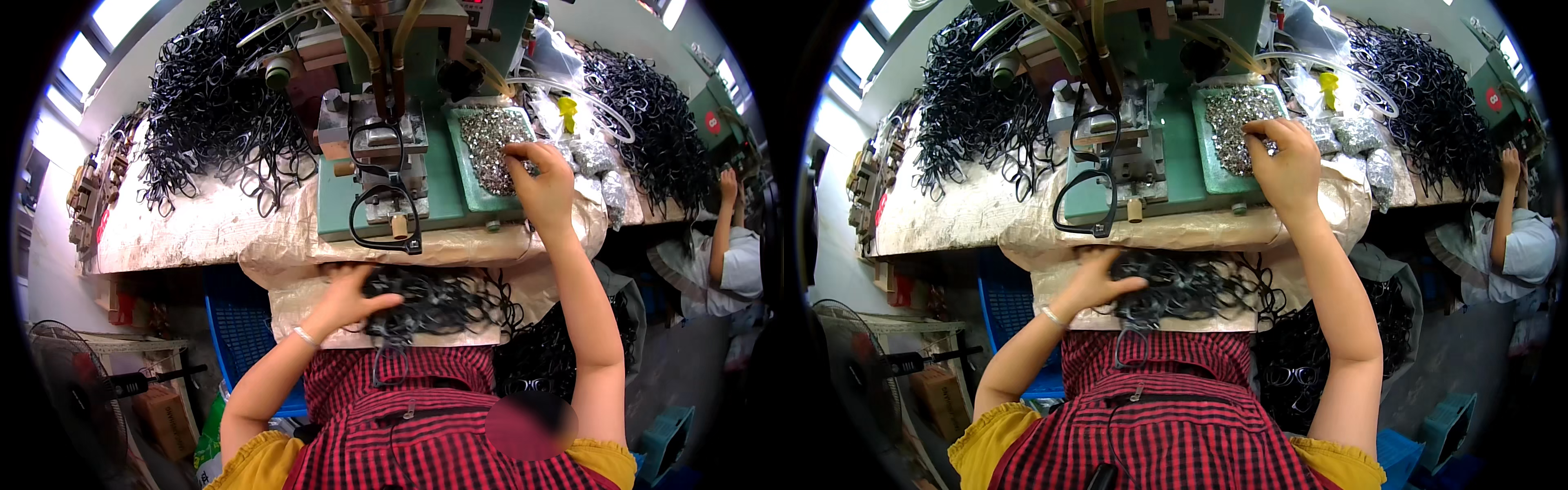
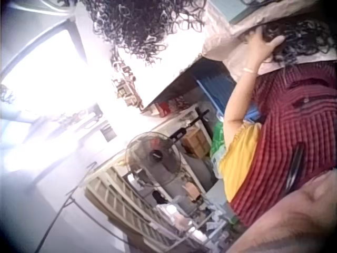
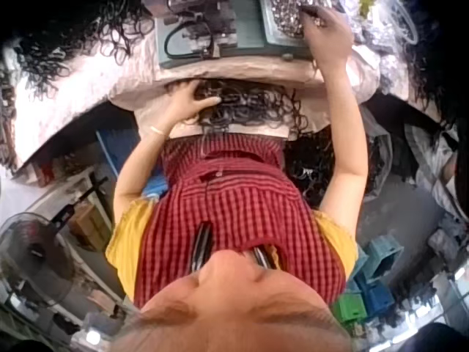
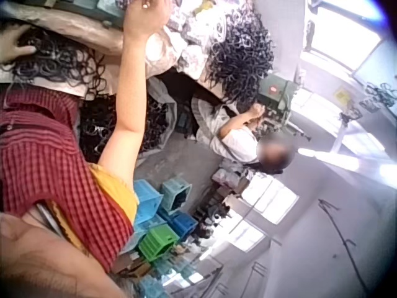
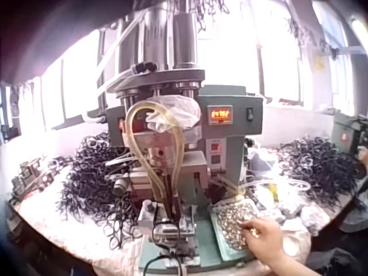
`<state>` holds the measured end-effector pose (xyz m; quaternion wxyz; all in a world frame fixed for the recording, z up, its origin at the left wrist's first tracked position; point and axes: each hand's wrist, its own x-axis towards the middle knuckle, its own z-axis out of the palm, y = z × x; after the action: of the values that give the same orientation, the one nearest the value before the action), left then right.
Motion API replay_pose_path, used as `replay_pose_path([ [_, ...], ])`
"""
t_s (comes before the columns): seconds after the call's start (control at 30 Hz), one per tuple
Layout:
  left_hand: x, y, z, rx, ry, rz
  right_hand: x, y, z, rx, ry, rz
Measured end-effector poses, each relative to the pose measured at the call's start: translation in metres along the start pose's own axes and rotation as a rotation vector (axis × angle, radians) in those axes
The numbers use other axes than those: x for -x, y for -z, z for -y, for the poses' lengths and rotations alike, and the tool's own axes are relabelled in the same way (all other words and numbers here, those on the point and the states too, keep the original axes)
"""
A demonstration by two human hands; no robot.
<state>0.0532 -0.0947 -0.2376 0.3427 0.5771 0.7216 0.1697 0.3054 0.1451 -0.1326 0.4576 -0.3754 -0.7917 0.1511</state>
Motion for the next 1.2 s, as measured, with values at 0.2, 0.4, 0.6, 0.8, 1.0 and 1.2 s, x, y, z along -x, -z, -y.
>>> replay_pose_path([
  [0.2, -0.063, -0.156, -0.139, 0.298, -0.372, 0.317, -0.006, 0.015, 0.012, 0.004, 0.006, 0.042],
  [0.4, -0.072, -0.278, -0.249, 0.475, -0.686, 0.572, 0.005, 0.012, -0.007, 0.038, -0.150, 0.036],
  [0.6, -0.030, -0.031, -0.173, -0.011, -0.702, 0.894, -0.001, 0.017, 0.040, -0.171, -0.167, 0.012],
  [0.8, 0.000, 0.187, -0.055, 0.241, 0.114, 0.067, -0.041, -0.030, 0.105, -0.653, -0.222, 0.014],
  [1.0, -0.024, 0.194, 0.095, -0.635, -0.239, -0.639, -0.041, -0.070, 0.120, -0.813, -0.342, -0.010],
  [1.2, -0.023, 0.178, 0.109, 0.784, -0.115, -0.778, -0.044, -0.069, 0.145, -1.100, -0.430, 0.039],
])
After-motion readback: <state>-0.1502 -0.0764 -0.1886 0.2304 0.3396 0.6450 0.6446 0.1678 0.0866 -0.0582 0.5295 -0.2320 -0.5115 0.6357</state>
